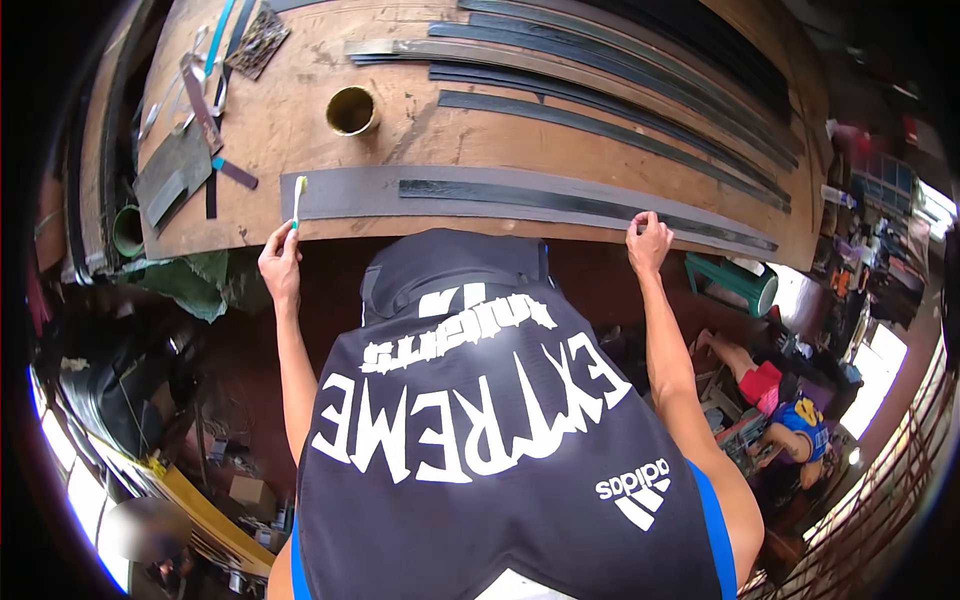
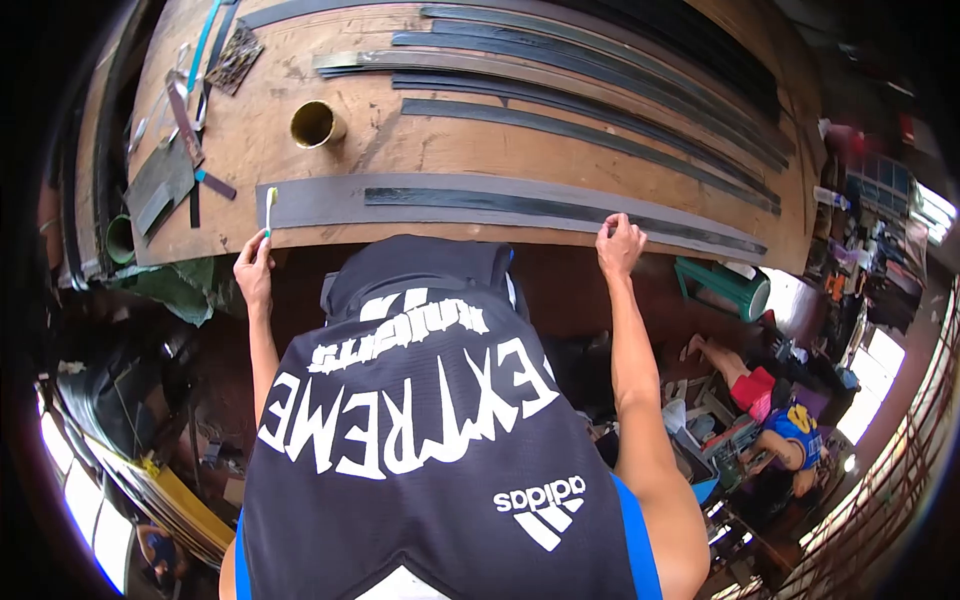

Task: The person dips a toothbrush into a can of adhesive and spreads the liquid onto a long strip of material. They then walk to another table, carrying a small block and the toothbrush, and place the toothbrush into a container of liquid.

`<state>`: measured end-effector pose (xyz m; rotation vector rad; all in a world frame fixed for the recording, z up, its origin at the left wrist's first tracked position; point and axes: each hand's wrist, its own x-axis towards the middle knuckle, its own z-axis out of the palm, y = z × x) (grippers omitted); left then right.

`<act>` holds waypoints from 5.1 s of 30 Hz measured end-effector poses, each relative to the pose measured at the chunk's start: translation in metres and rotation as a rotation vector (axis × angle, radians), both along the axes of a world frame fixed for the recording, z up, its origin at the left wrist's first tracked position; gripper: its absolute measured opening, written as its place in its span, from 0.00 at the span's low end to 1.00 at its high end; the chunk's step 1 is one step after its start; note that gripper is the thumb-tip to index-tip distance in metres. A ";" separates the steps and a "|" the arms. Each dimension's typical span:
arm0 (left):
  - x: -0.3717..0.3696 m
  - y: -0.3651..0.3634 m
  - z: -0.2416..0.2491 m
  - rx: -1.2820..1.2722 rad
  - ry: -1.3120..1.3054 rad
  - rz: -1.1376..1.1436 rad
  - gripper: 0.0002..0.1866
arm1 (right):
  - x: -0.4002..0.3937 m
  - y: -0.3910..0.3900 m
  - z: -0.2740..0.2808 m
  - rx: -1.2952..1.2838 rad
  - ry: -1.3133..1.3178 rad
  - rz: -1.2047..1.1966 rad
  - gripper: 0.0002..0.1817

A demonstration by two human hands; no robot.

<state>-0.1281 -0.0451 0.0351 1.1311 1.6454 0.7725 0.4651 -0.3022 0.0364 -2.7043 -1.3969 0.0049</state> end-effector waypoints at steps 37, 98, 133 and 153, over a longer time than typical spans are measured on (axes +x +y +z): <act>-0.023 0.009 -0.037 -0.024 -0.276 0.151 0.12 | -0.150 0.104 0.004 0.368 0.434 0.113 0.09; 0.124 0.023 0.225 0.603 0.876 -0.479 0.10 | -0.266 0.346 0.110 0.690 0.545 1.003 0.39; 0.042 0.011 0.233 0.386 0.488 -0.483 0.11 | -0.269 0.334 0.116 0.673 0.271 1.081 0.31; -0.044 -0.037 0.166 -0.012 -0.218 0.163 0.10 | -0.296 0.353 -0.014 0.394 1.197 0.512 0.45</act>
